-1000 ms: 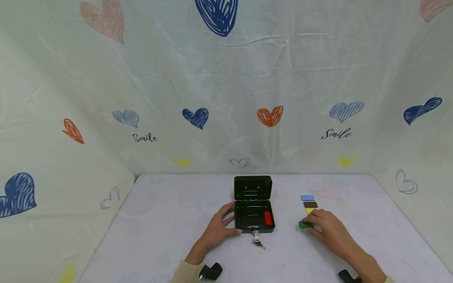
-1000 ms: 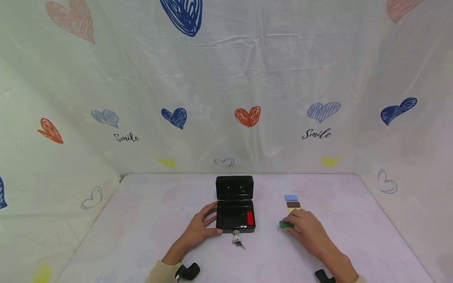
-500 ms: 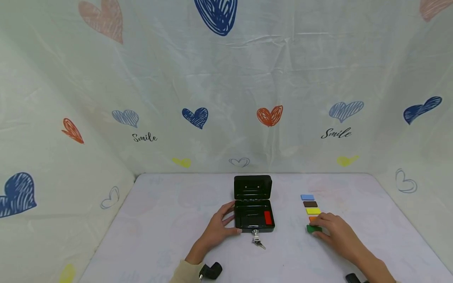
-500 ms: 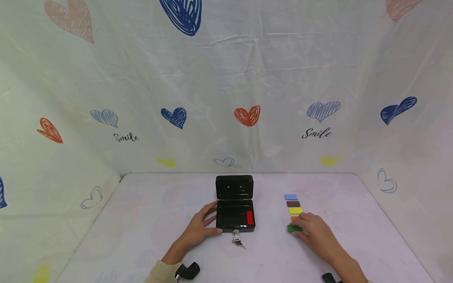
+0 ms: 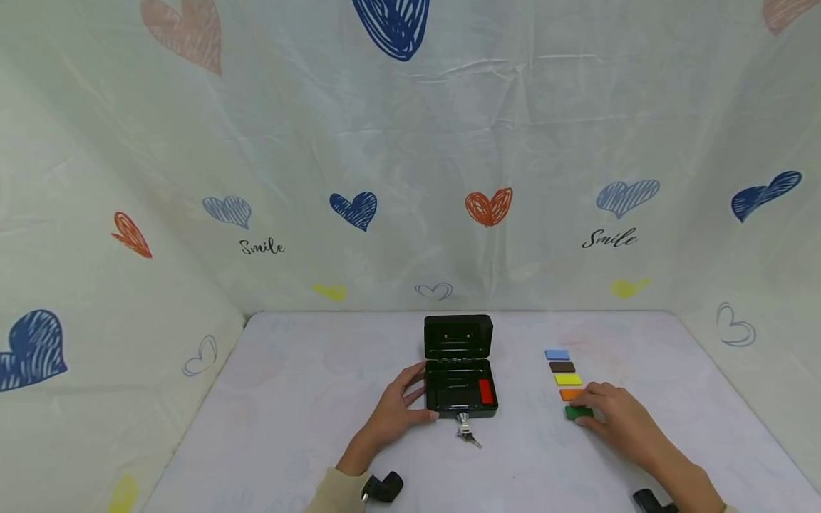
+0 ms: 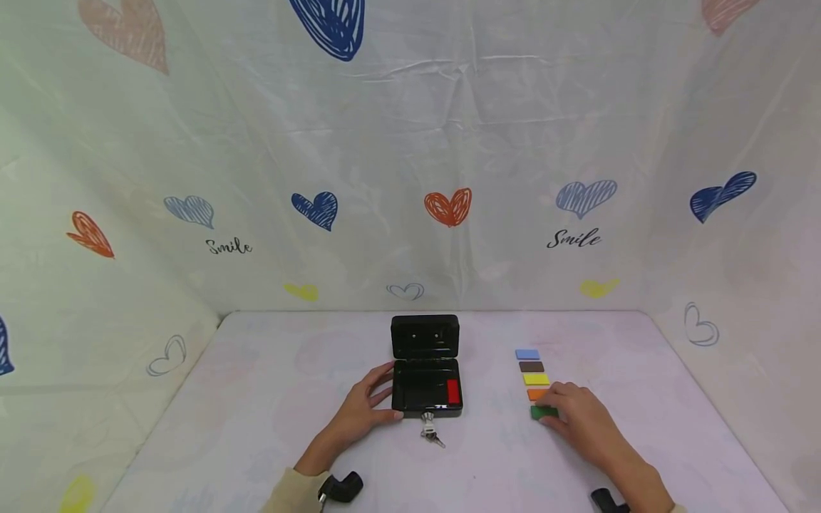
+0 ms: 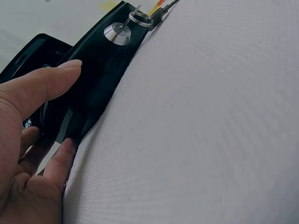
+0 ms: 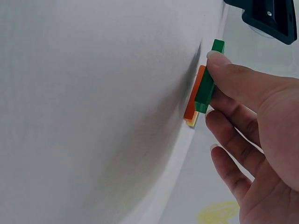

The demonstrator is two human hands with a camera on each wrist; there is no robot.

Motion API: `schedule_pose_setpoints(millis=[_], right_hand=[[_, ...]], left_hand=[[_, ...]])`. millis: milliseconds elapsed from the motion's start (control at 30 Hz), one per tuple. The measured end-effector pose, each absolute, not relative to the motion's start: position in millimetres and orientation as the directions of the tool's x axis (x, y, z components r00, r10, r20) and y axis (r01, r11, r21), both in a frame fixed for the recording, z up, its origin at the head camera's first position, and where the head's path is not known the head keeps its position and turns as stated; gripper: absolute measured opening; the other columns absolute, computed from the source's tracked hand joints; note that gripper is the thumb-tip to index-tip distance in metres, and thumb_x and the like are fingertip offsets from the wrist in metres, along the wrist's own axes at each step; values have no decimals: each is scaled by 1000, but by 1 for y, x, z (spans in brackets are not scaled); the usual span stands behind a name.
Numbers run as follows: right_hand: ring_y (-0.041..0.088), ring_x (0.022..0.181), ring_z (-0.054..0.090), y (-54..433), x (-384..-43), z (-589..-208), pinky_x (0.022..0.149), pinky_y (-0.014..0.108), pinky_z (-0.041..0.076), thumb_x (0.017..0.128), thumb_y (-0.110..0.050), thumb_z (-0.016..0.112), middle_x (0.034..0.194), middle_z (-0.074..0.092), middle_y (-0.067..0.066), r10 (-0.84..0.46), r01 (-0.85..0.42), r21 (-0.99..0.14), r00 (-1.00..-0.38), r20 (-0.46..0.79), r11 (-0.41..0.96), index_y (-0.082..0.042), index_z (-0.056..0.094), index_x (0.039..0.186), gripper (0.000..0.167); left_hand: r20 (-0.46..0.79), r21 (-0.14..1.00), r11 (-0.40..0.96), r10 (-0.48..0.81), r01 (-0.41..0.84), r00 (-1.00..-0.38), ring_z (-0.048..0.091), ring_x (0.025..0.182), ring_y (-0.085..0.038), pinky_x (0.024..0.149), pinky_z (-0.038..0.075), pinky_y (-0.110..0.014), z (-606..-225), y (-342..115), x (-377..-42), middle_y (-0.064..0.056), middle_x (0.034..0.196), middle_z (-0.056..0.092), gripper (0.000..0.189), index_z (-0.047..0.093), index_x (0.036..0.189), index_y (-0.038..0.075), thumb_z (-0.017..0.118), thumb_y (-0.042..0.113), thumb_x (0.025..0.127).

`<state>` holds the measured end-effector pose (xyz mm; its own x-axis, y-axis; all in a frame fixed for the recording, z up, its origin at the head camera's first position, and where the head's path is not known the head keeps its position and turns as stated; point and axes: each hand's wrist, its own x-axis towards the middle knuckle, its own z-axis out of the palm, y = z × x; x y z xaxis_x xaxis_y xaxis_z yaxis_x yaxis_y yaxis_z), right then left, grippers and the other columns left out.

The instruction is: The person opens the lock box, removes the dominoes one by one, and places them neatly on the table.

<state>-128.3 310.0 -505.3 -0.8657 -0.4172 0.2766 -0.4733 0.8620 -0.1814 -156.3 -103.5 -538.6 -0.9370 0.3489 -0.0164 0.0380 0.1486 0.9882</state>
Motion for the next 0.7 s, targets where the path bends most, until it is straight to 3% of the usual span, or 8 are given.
schedule_pose_setpoints(millis=[700], right_hand=[[12,84,66,311,-134,-509,76,35,63,72,-14,96,95,72,-11,-430,-466,-177,-879,206,867,-21,83,93,26]], left_hand=[[-29,992,124,346,15,-938,39,152,-45,114,51,-34,-538,-103,-157,-23,165,36,96,36,163,7,85,-7,82]])
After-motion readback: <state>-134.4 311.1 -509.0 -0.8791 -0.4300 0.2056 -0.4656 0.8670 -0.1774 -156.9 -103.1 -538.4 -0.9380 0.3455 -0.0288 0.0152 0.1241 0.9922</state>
